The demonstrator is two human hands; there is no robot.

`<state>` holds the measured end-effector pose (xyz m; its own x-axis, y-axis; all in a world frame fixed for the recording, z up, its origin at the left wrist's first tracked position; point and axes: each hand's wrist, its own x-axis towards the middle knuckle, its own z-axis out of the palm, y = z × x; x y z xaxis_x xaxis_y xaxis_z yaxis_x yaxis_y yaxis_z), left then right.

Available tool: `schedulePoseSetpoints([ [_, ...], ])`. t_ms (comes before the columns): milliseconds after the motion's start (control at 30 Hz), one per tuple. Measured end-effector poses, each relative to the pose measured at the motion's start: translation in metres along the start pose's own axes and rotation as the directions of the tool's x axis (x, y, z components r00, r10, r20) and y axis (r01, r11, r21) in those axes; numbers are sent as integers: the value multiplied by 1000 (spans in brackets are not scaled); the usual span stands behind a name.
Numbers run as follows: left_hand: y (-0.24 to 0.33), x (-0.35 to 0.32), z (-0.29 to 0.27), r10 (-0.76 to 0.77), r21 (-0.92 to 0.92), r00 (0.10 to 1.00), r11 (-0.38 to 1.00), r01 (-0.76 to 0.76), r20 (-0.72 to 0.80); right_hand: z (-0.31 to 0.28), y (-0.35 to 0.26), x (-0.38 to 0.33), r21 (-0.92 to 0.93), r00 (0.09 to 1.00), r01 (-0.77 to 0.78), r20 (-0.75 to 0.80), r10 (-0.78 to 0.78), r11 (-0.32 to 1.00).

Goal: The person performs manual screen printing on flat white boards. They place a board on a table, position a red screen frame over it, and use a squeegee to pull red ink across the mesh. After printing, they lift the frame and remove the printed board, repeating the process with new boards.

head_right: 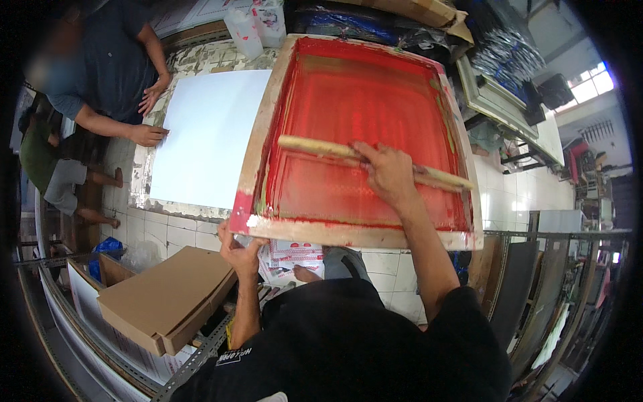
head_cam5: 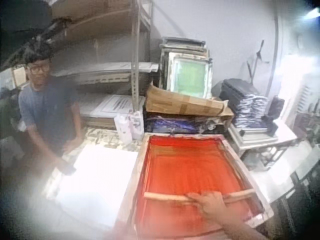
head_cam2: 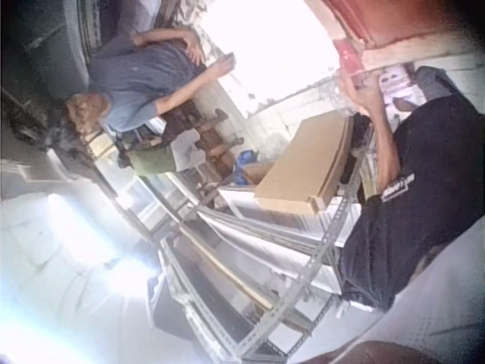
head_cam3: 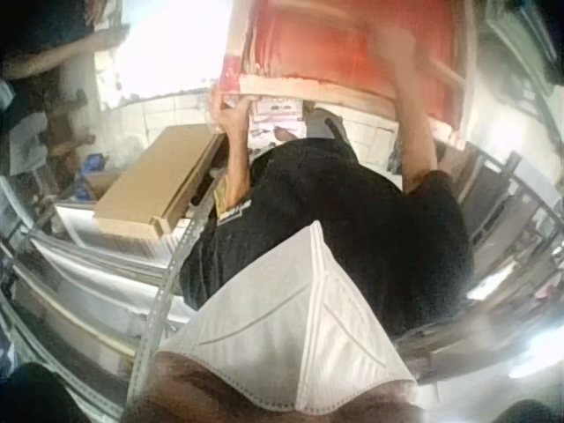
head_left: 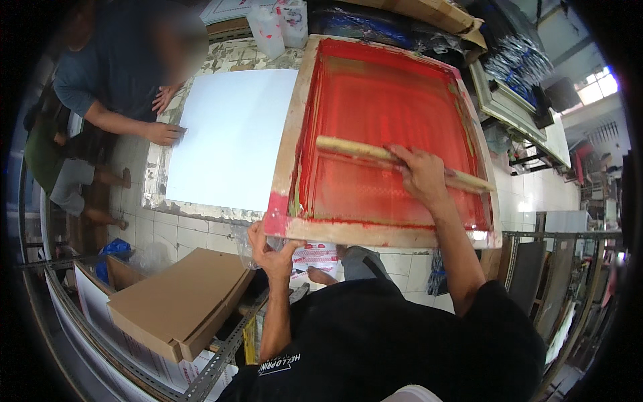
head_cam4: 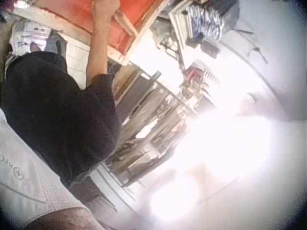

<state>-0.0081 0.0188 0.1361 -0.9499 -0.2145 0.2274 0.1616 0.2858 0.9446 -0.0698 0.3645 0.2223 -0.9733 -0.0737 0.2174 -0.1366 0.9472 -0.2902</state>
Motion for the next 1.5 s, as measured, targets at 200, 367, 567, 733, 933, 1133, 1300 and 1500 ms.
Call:
schedulePoseSetpoints([
  [200, 70, 43, 6, 56, -41, 997, 997, -58, -60, -100, -83, -53, -87, 992, 69, -100, -77, 994],
  [367, 138, 95, 24, 135, -476, 989, 867, -149, -62, -154, -61, 4, -200, 876, 262, -360, -320, 944],
  [567, 119, 86, 9, 378, -234, 924, 905, -356, 57, -234, -60, 83, -169, 921, 216, -292, -258, 962],
  [733, 86, 21, 35, 129, -163, 931, 984, -77, 341, -279, -71, 115, -11, 969, 117, -217, -116, 993],
  [933, 65, -35, 58, 83, -187, 686, 979, 79, 723, -280, -54, 148, 34, 949, 159, -282, -143, 987],
  [1133, 75, -49, 80, 123, -256, 510, 946, 199, 851, -286, -46, 159, -32, 932, 168, -321, -169, 985],
  [1300, 55, -49, 83, -34, -252, 614, 893, 374, 789, -289, -59, 155, -23, 945, 163, -283, -162, 986],
  [1500, -29, -17, 55, -569, -314, 691, 624, 716, 446, -291, -47, 163, -31, 918, 230, -324, -227, 973],
])
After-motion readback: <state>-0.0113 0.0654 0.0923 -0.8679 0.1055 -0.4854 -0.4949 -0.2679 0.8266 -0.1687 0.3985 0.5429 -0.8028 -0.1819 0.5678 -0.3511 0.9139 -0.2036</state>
